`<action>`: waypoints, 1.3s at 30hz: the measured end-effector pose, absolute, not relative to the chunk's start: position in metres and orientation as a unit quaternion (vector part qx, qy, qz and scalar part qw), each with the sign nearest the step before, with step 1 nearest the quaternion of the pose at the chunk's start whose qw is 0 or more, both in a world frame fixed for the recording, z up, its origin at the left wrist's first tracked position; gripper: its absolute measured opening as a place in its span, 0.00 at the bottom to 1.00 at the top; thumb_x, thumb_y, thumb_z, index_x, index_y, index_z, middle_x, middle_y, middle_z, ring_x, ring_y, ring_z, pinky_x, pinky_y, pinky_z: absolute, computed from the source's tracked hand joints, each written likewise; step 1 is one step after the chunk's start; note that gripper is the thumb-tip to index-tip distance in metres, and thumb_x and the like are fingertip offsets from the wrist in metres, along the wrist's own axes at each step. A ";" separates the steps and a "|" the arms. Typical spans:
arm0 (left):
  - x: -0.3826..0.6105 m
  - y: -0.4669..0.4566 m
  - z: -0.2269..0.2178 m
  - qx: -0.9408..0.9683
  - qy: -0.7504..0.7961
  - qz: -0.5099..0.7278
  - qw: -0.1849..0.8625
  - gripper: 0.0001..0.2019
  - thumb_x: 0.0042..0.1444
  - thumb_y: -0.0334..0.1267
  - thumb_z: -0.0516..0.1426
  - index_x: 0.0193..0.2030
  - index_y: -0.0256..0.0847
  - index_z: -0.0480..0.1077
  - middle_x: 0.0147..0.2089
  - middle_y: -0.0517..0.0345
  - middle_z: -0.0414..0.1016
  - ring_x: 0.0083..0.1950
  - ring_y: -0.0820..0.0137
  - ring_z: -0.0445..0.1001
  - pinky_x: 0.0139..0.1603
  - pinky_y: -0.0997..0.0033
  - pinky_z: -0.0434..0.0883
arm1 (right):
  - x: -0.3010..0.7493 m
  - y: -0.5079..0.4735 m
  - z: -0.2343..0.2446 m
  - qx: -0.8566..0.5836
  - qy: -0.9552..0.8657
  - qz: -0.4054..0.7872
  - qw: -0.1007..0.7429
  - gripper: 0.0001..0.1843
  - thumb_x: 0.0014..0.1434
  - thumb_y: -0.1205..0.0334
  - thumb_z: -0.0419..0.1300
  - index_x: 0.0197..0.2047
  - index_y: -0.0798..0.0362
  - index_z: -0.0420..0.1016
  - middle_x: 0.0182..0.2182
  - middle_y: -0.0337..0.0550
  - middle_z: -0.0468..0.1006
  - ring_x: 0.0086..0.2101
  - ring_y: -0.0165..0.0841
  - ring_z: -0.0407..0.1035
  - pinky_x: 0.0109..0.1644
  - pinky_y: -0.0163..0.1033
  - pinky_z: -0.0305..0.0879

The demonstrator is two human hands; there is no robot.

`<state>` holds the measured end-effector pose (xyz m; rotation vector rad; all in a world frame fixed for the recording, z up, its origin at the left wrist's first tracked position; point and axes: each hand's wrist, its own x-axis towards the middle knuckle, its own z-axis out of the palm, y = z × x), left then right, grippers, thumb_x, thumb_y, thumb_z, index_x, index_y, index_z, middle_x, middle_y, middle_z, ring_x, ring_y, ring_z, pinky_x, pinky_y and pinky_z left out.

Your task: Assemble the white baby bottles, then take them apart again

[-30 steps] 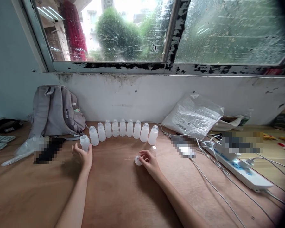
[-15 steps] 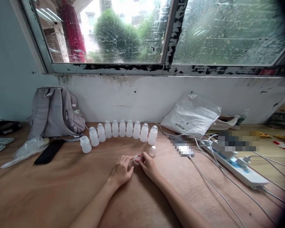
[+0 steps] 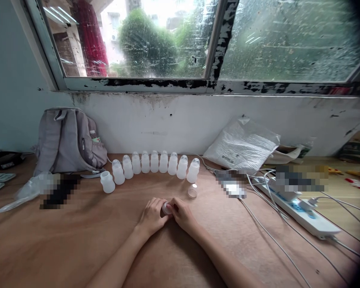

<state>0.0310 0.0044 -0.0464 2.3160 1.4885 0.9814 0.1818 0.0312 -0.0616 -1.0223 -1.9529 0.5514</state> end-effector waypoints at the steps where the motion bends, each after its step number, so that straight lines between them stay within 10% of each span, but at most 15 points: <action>1: 0.032 0.004 -0.046 0.786 0.509 0.335 0.103 0.15 0.45 0.38 0.58 0.42 0.41 0.66 0.39 0.55 0.70 0.42 0.63 0.66 0.43 0.63 0.65 | 0.182 0.031 -0.061 -0.405 -0.781 0.218 0.423 0.07 0.55 0.63 0.50 0.26 0.52 0.63 0.23 0.39 0.68 0.24 0.30 0.61 0.29 0.34 0.57; 21: 0.013 0.020 -0.043 0.774 0.569 0.274 0.045 0.15 0.48 0.39 0.56 0.44 0.43 0.66 0.43 0.55 0.70 0.47 0.64 0.64 0.49 0.63 0.58 | 0.183 0.042 -0.063 -0.438 -0.687 0.370 0.448 0.10 0.47 0.68 0.52 0.35 0.54 0.68 0.21 0.35 0.69 0.22 0.28 0.63 0.26 0.32 0.60; 39: -0.044 0.052 -0.058 0.564 0.783 0.255 -0.067 0.21 0.50 0.44 0.50 0.50 0.37 0.62 0.48 0.45 0.67 0.52 0.57 0.60 0.49 0.53 0.57 | 0.153 0.095 -0.068 -0.472 -0.700 0.229 0.484 0.14 0.45 0.65 0.54 0.39 0.53 0.67 0.35 0.44 0.68 0.31 0.31 0.65 0.38 0.39 0.64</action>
